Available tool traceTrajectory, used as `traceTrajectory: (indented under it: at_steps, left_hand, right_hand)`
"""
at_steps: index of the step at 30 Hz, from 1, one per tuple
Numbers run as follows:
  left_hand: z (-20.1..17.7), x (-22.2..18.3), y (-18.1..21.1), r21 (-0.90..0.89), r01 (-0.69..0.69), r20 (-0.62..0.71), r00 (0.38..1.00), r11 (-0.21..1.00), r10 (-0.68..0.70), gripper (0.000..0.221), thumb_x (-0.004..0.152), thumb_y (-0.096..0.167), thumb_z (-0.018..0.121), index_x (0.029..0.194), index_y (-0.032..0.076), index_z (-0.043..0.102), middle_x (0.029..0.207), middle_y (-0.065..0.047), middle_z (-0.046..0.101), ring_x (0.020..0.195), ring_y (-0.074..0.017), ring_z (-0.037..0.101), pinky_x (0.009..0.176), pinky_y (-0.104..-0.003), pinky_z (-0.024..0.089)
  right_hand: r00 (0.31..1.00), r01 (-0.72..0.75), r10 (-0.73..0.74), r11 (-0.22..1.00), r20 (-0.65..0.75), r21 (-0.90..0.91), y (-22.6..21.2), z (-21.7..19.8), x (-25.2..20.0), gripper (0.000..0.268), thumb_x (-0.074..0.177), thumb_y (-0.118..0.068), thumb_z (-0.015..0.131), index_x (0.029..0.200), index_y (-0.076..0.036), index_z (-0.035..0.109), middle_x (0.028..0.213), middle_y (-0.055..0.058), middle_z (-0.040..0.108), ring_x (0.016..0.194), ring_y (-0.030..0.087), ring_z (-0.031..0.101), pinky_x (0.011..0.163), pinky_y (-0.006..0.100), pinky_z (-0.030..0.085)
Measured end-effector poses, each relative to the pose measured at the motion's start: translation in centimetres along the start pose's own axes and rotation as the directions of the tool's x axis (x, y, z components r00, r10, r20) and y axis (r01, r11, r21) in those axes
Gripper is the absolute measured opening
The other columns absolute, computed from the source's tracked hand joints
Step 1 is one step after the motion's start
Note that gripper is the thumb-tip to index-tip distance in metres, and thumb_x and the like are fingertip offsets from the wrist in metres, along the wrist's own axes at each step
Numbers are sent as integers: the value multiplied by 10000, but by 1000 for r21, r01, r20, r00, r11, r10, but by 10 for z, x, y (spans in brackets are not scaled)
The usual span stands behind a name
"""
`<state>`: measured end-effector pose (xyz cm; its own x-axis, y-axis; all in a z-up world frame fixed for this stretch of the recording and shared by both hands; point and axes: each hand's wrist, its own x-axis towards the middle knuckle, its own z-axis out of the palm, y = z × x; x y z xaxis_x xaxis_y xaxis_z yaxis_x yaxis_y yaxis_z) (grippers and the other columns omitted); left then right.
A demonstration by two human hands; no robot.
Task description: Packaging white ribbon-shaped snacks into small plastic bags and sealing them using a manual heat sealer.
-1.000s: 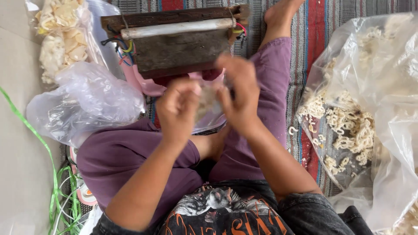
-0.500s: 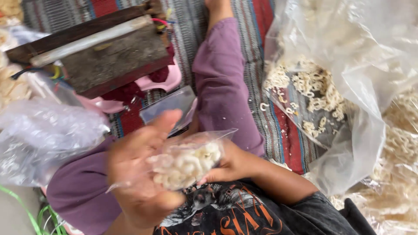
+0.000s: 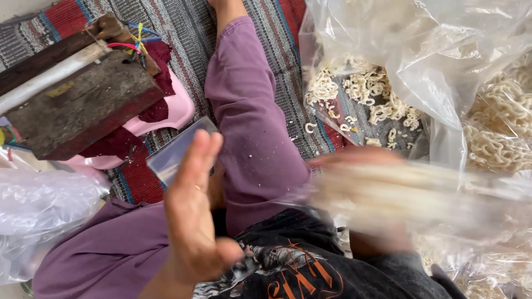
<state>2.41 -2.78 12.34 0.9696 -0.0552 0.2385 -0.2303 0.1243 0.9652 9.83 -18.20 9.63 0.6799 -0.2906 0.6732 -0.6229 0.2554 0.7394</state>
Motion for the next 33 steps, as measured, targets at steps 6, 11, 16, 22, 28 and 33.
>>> traceTrajectory:
  at_steps: [6, 11, 16, 22, 28, 33]
  left_hand:
    - [-38, 9, -86, 342, 155, -63, 988, 927, -142, 616, 905, 323, 528, 1323, -92, 348, 1394, -333, 344, 1276, -519, 290, 1042, -607, 225]
    - [-103, -32, -195, 694, 368, -186, 922, 619, -340, 522, 824, 315, 658, 1285, 107, 526, 1350, -170, 478, 1237, -371, 453, 1016, -479, 357]
    - [-135, -55, -202, 735, 478, -293, 863, 480, -411, 528, 825, 282, 653, 1298, 93, 514, 1359, -189, 461, 1244, -386, 438, 1021, -498, 348]
    - [-151, -67, -207, 752, 508, -338, 844, 420, -417, 538, 833, 288, 642, 1312, 88, 499, 1371, -182, 451, 1271, -364, 417, 1032, -485, 334]
    - [-162, -76, -227, 752, 540, -371, 821, 378, -434, 568, 823, 311, 651, 1323, 93, 491, 1379, -201, 438, 1280, -365, 408, 1031, -479, 339]
    - [-176, -67, -245, 792, 549, -410, 801, 265, -436, 656, 793, 381, 662, 1360, 126, 454, 1445, -186, 354, 1319, -348, 359, 1056, -484, 323]
  right_hand:
    - [751, -574, -131, -612, -647, -543, -190, 137, 7, 522, 892, -364, 522, 1295, -35, 480, 1187, 231, 562, 1101, 342, 579, 1018, 545, 430]
    - [478, -22, -866, -177, -146, 984, -345, 128, -23, 371, 883, -252, 508, 1226, -357, 603, 946, 171, 672, 923, 369, 648, 783, 499, 501]
    - [568, -98, -814, -209, -118, 973, -378, 132, 16, 322, 906, -192, 531, 1221, -125, 507, 959, 303, 614, 960, 463, 608, 793, 564, 484]
    - [615, -92, -779, -226, -123, 970, -416, 136, 46, 260, 922, -183, 519, 1091, 5, 584, 922, 278, 615, 906, 459, 618, 738, 542, 506]
    - [538, -81, -830, -223, -145, 972, -420, 95, 61, 303, 931, -184, 459, 1200, -61, 521, 1018, 209, 614, 936, 411, 605, 728, 514, 492]
    - [462, -85, -874, -213, -151, 973, -403, 74, 50, 359, 937, -185, 413, 1282, -109, 474, 1090, 158, 613, 958, 374, 594, 720, 493, 481]
